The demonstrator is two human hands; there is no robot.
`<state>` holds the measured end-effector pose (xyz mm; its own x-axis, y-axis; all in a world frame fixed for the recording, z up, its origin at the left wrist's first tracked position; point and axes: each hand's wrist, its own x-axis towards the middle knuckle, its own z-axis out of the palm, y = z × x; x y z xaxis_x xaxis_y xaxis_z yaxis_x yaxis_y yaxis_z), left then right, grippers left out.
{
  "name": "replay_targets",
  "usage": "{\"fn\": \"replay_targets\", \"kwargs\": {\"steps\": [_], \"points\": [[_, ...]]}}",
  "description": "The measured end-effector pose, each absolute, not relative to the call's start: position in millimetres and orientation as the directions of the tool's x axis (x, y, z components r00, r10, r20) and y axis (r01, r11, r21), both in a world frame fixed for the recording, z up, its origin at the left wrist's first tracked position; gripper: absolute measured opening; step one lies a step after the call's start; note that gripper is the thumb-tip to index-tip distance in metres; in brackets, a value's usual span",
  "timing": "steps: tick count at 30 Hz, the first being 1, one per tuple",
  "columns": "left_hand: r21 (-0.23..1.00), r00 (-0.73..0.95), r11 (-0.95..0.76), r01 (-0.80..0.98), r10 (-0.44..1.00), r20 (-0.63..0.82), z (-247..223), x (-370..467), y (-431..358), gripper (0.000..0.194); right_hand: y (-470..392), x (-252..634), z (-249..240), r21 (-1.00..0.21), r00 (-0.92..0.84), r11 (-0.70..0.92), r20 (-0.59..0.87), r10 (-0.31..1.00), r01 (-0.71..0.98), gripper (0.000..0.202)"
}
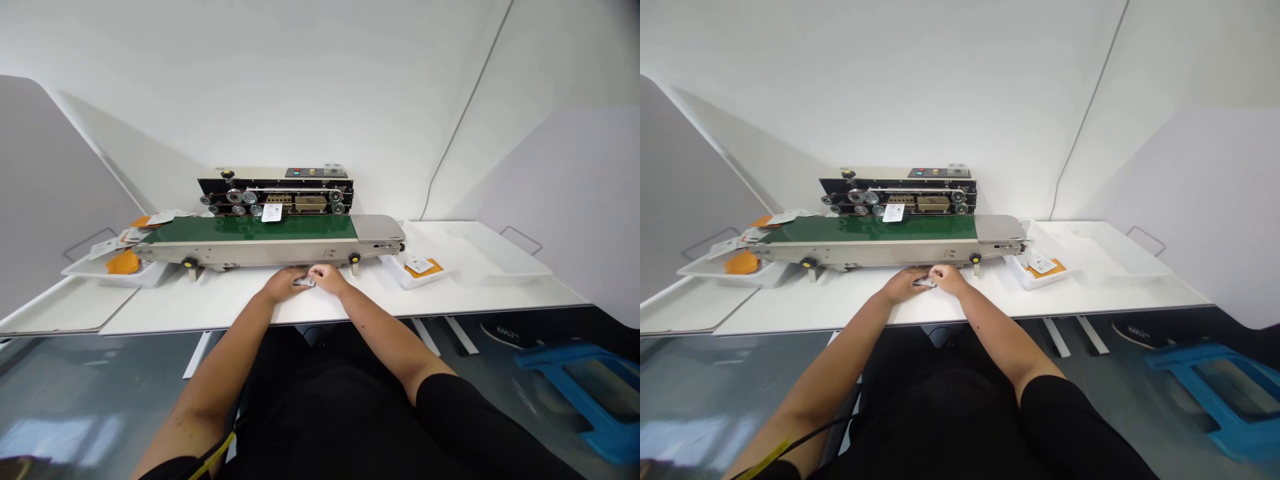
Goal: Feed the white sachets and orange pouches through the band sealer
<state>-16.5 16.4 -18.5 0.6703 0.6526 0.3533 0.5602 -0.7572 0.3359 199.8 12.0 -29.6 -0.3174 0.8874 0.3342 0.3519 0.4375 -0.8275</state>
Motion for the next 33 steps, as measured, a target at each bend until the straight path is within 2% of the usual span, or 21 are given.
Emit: {"fn": "replay_targets", "kwargs": {"steps": [3, 6, 8, 11, 13, 15, 18, 21, 28, 31, 33], "points": [[0.354, 0.604, -0.732, 0.582, 0.68, 0.416, -15, -17, 15, 0.037, 10, 201, -28, -0.829, -0.289, 0.452, 0.367, 0.884, 0.329, 0.022], [0.425, 0.475, -0.663, 0.616, 0.743, 0.471, -14, -20, 13, 0.044, 8, 204, -24, -0.8, -0.282, 0.539, 0.47, 0.836, 0.263, 0.032], [0.459, 0.442, -0.639, 0.617, 0.764, 0.47, -14, -21, 13, 0.046, 8, 204, -23, -0.755, -0.342, 0.611, 0.523, 0.781, 0.24, 0.036], [0.499, 0.451, -0.628, 0.598, 0.777, 0.439, -14, -20, 11, 0.047, 10, 203, -26, -0.758, -0.441, 0.595, 0.453, 0.774, 0.266, 0.03], [0.545, 0.447, -0.614, 0.571, 0.79, 0.421, -14, -18, 10, 0.043, 13, 201, -30, -0.825, -0.437, 0.501, 0.362, 0.824, 0.261, 0.026], [0.641, 0.408, -0.575, 0.508, 0.816, 0.409, -14, -16, 9, 0.04, 15, 200, -33, -0.891, -0.402, 0.403, 0.296, 0.866, 0.211, 0.026], [0.793, 0.365, -0.483, 0.372, 0.861, 0.354, -14, -14, 8, 0.056, 17, 199, -34, -0.944, -0.367, 0.308, 0.247, 0.897, 0.117, 0.028], [0.855, 0.35, -0.42, 0.303, 0.884, 0.31, -15, -13, 9, 0.062, 14, 197, -32, -0.966, -0.354, 0.256, 0.232, 0.906, 0.023, 0.04], [0.91, 0.185, -0.343, 0.234, 0.934, 0.304, -14, -18, 15, 0.049, 1, 201, -26, -0.961, -0.435, 0.278, 0.256, 0.863, -0.013, 0.074], [0.91, 0.225, -0.33, 0.25, 0.934, 0.277, -12, -21, 15, 0.044, 0, 202, -26, -0.944, -0.455, 0.33, 0.293, 0.84, 0.001, 0.071], [0.908, 0.261, -0.328, 0.259, 0.929, 0.261, -11, -21, 14, 0.041, 2, 203, -27, -0.928, -0.43, 0.371, 0.319, 0.845, 0.04, 0.056]]}}
